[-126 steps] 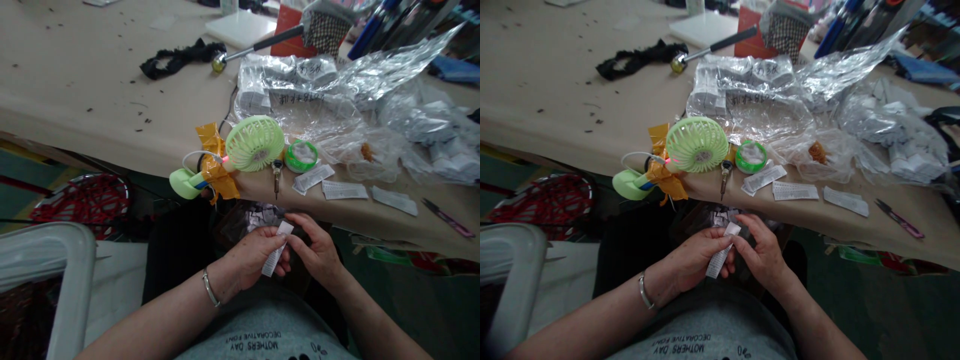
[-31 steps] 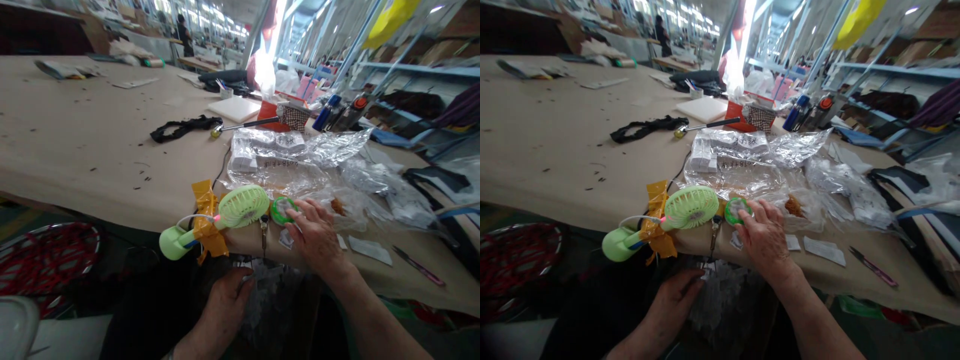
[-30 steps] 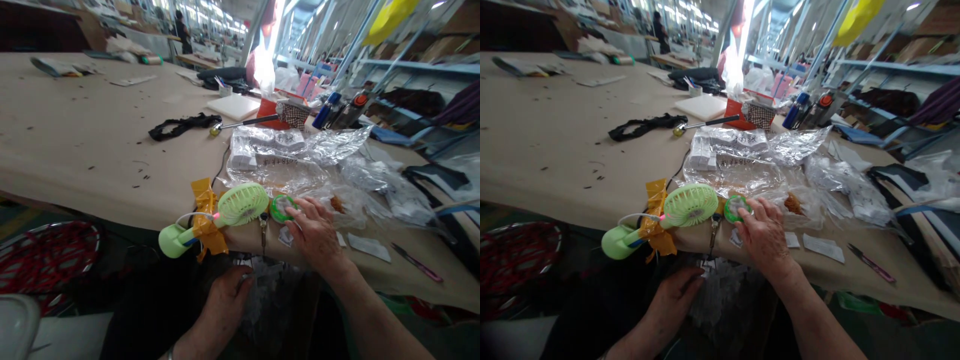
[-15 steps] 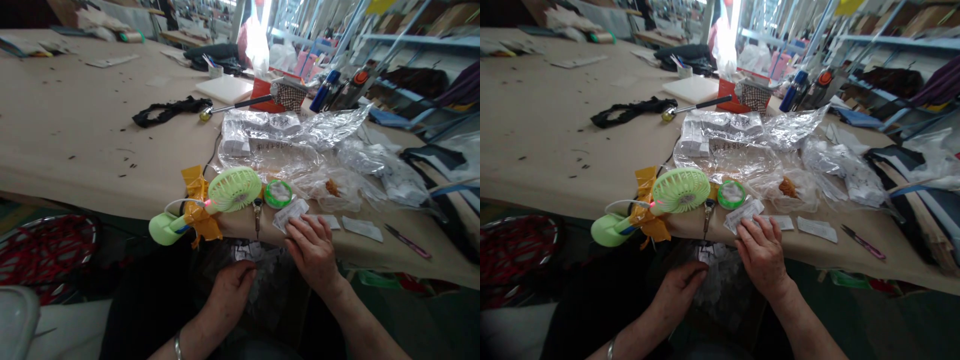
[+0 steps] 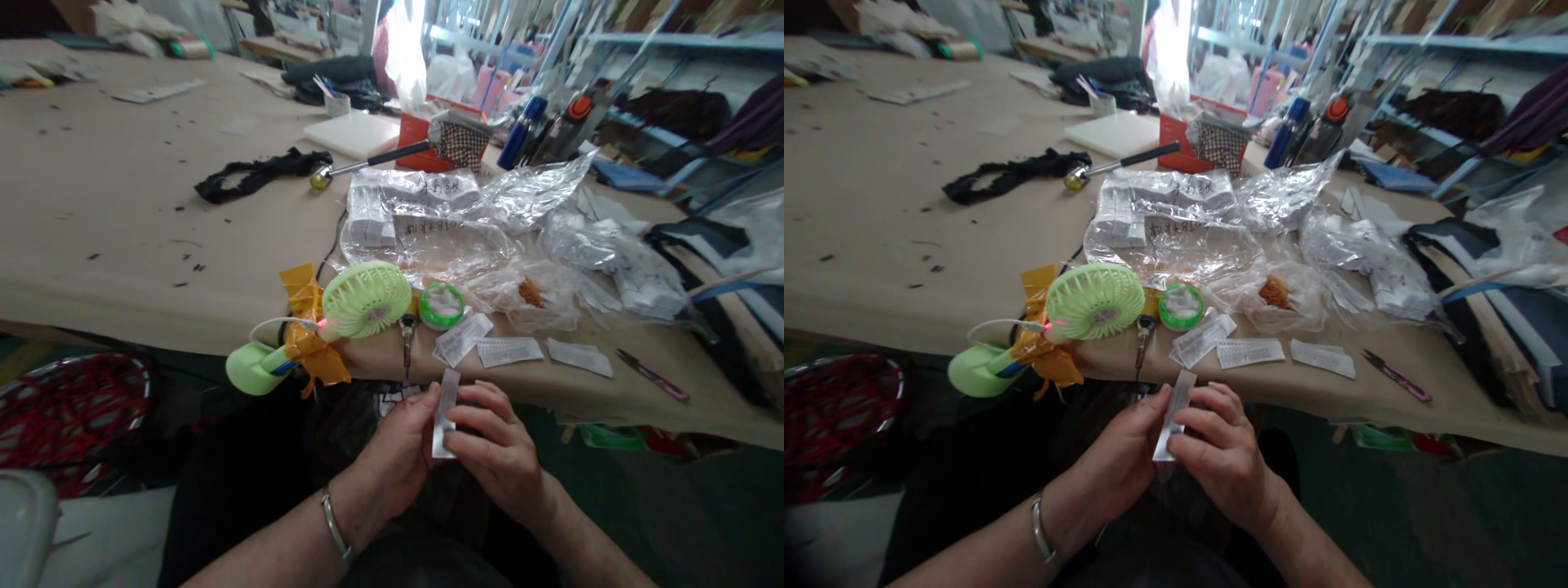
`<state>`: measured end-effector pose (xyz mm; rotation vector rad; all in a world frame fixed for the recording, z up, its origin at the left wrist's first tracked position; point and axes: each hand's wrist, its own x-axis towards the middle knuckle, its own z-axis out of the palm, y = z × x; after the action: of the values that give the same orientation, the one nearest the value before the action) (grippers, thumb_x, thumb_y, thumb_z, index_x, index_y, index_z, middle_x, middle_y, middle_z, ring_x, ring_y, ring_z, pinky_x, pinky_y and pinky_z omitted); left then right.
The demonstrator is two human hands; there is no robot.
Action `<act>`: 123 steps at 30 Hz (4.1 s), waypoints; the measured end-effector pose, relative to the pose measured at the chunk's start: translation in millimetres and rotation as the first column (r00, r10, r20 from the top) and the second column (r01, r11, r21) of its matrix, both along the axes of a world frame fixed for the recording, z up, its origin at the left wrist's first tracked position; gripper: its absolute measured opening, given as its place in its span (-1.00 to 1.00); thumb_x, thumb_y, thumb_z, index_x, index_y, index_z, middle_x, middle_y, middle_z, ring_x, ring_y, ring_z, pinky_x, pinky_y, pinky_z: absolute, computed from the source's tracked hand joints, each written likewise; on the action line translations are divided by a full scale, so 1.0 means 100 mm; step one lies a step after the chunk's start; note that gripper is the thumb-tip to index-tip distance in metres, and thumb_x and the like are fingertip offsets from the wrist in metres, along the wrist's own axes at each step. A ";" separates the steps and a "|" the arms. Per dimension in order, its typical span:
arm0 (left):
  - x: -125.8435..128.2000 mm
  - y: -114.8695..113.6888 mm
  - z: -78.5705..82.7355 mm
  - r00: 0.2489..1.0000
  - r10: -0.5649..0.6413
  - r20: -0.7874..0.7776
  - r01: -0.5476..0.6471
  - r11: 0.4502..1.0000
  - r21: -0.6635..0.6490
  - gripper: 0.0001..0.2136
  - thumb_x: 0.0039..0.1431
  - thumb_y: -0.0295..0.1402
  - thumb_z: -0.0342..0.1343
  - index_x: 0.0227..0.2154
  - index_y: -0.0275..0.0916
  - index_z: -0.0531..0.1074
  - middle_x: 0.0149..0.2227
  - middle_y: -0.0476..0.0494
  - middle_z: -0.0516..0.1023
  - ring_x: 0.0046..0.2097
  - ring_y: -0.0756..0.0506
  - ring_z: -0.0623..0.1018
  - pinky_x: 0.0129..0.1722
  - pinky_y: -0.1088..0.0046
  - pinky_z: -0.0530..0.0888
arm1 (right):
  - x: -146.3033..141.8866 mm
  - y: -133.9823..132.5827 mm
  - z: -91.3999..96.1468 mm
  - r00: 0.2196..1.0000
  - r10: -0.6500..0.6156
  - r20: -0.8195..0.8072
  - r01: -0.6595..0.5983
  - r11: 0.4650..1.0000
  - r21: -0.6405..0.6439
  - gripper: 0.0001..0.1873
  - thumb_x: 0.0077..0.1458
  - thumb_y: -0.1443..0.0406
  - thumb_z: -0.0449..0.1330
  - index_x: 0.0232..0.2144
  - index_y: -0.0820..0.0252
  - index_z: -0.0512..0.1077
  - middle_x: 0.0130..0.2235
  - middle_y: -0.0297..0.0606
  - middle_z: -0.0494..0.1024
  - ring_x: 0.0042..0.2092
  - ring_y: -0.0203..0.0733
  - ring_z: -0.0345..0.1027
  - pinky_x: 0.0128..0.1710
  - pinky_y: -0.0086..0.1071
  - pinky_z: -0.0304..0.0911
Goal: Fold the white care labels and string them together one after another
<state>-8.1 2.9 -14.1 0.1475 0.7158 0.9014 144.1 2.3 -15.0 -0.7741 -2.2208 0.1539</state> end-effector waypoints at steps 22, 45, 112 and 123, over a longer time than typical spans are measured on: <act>0.07 -0.06 -0.01 0.937 -0.179 -0.300 0.159 0.983 -0.088 -0.90 0.14 -0.40 0.08 -0.32 -0.33 0.39 -0.53 -0.11 0.52 -0.53 0.00 0.52 -0.52 0.54 0.42 | 0.59 0.31 -0.04 0.898 -0.437 0.046 0.432 0.897 0.090 -0.85 0.12 0.39 0.16 -0.26 0.13 0.50 -0.21 -0.22 0.58 -0.05 -0.09 0.40 -0.01 -0.11 0.30; 0.00 -0.11 -0.04 0.993 -0.122 0.002 0.122 0.992 -0.043 -0.90 -0.04 -0.49 0.21 -0.41 -0.41 0.51 -0.48 -0.11 0.50 -0.49 0.05 0.47 -0.49 0.59 0.35 | 0.13 -0.12 -0.15 0.987 0.142 0.080 -0.132 0.985 -0.112 -0.85 0.09 0.45 0.18 -0.35 0.13 0.50 -0.25 -0.27 0.58 0.02 -0.13 0.34 -0.01 -0.19 0.34; -0.17 -0.17 -0.08 0.989 -0.116 -0.094 0.109 0.991 -0.074 -0.92 0.11 -0.44 0.09 -0.41 -0.35 0.44 -0.53 -0.08 0.46 -0.54 0.03 0.45 -0.47 0.50 0.39 | -0.02 -0.25 -0.21 0.993 -0.018 -0.120 -0.029 0.924 -0.380 -0.66 0.06 0.37 0.20 -0.07 0.14 0.37 -0.12 -0.16 0.52 0.01 -0.06 0.34 0.00 -0.14 0.30; -0.19 -0.25 -0.05 0.947 -0.302 -0.109 0.305 0.952 0.008 -0.85 0.13 -0.34 0.09 -0.37 -0.34 0.43 -0.48 -0.10 0.48 -0.54 0.05 0.46 -0.47 0.50 0.41 | -0.20 -0.10 -0.22 0.858 -0.432 -0.278 -0.094 0.400 -0.912 -0.85 0.03 0.24 0.20 -0.50 0.17 0.37 -0.44 -0.35 0.47 -0.42 -0.31 0.33 -0.42 -0.45 0.27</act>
<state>-26.6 -21.7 -19.0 0.3215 0.7567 0.6102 124.5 -7.5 -36.6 -1.3529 -1.3866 1.4162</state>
